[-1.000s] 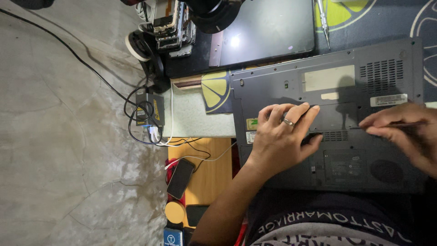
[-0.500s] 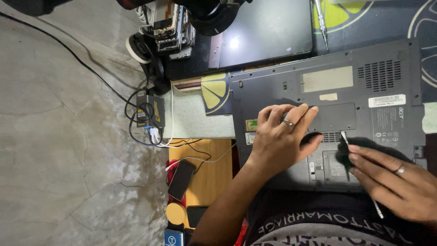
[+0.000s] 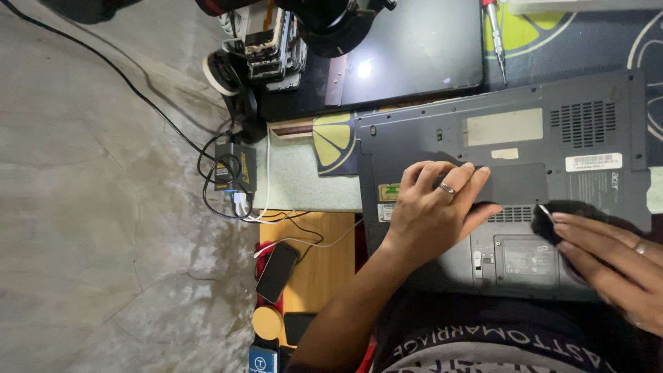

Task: The person uses a screwdriver to remove screws from the bottom panel of a laptop, opens a compartment, and removes a small circuit board. They then place the board on the table and continue unscrewing additional screws from the laptop chassis.

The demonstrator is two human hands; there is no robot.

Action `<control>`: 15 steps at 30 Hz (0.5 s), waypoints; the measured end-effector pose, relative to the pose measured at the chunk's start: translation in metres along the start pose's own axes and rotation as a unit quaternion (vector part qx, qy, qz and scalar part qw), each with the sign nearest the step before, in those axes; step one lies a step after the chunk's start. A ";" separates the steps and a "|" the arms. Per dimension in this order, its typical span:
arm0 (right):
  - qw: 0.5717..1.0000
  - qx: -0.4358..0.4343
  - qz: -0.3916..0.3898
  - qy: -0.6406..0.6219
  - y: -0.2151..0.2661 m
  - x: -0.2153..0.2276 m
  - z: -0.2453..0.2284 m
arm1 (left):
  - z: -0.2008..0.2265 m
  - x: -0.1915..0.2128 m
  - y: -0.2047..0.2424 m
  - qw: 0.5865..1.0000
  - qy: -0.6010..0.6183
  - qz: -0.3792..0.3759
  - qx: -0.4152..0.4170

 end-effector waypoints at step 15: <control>0.847 -0.282 0.314 -0.323 0.067 -0.030 0.088 | -0.001 0.005 -0.012 0.996 0.071 0.024 0.037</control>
Point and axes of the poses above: each hand's wrist, its own y-axis away from the middle knuckle, its own x-axis out of the back of the hand, z = x × y, the point moved 6 cm from there along -y, towards the middle knuckle, and after that the axes turned 13 degrees about x, right-handed, at the moved point
